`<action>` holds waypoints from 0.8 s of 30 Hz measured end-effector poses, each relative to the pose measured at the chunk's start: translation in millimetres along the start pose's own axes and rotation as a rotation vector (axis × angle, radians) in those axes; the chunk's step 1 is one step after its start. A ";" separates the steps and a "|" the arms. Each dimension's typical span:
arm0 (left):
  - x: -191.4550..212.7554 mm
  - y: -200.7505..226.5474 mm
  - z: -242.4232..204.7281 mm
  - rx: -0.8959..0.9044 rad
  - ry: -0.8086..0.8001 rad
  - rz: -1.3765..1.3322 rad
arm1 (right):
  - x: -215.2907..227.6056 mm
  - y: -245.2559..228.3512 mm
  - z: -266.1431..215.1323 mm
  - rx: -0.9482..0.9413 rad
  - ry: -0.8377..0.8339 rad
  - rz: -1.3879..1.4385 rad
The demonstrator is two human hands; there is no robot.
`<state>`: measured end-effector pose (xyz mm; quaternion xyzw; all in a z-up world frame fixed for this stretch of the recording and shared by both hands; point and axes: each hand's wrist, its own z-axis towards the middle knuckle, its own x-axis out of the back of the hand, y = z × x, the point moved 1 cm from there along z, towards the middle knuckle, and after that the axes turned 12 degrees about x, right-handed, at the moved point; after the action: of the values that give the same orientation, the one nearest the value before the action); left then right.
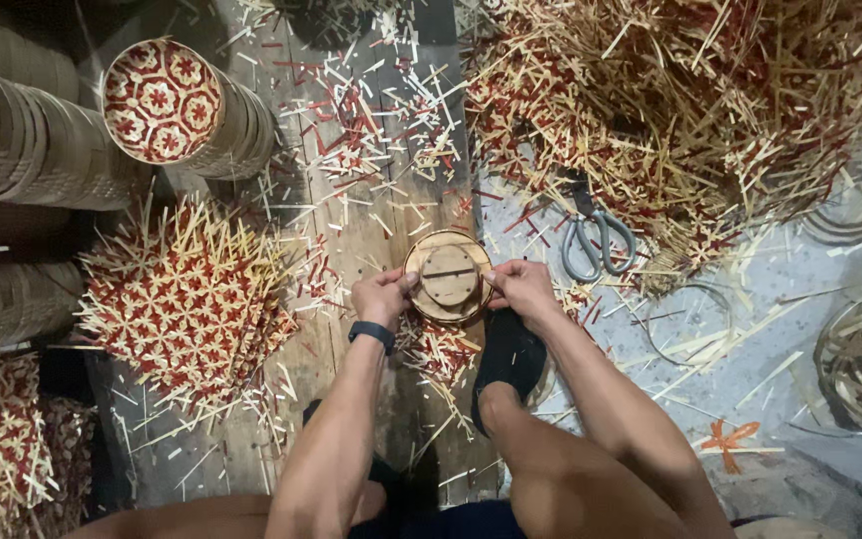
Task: The person assembles a decorative bamboo panel into a wooden frame, securing it and then using a tool to trim excess bamboo material from around the edges.
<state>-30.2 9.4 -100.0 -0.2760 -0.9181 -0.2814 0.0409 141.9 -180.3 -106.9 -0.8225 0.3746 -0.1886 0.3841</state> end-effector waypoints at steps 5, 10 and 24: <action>2.4 -25.5 -22.5 0.295 -0.303 -0.390 | -4.2 -2.3 -24.5 -0.095 -0.114 0.254; -13.0 -62.3 -19.7 0.182 -0.428 -0.423 | -17.8 6.7 -24.1 -0.109 -0.036 0.114; 20.2 36.2 -64.5 -0.340 -0.199 0.398 | -23.7 -90.2 -62.5 0.354 -0.235 -0.330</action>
<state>-33.3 9.4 -23.4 -0.4802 -0.7849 -0.3895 -0.0416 131.6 -154.7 1.9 -0.8086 0.1495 -0.2145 0.5270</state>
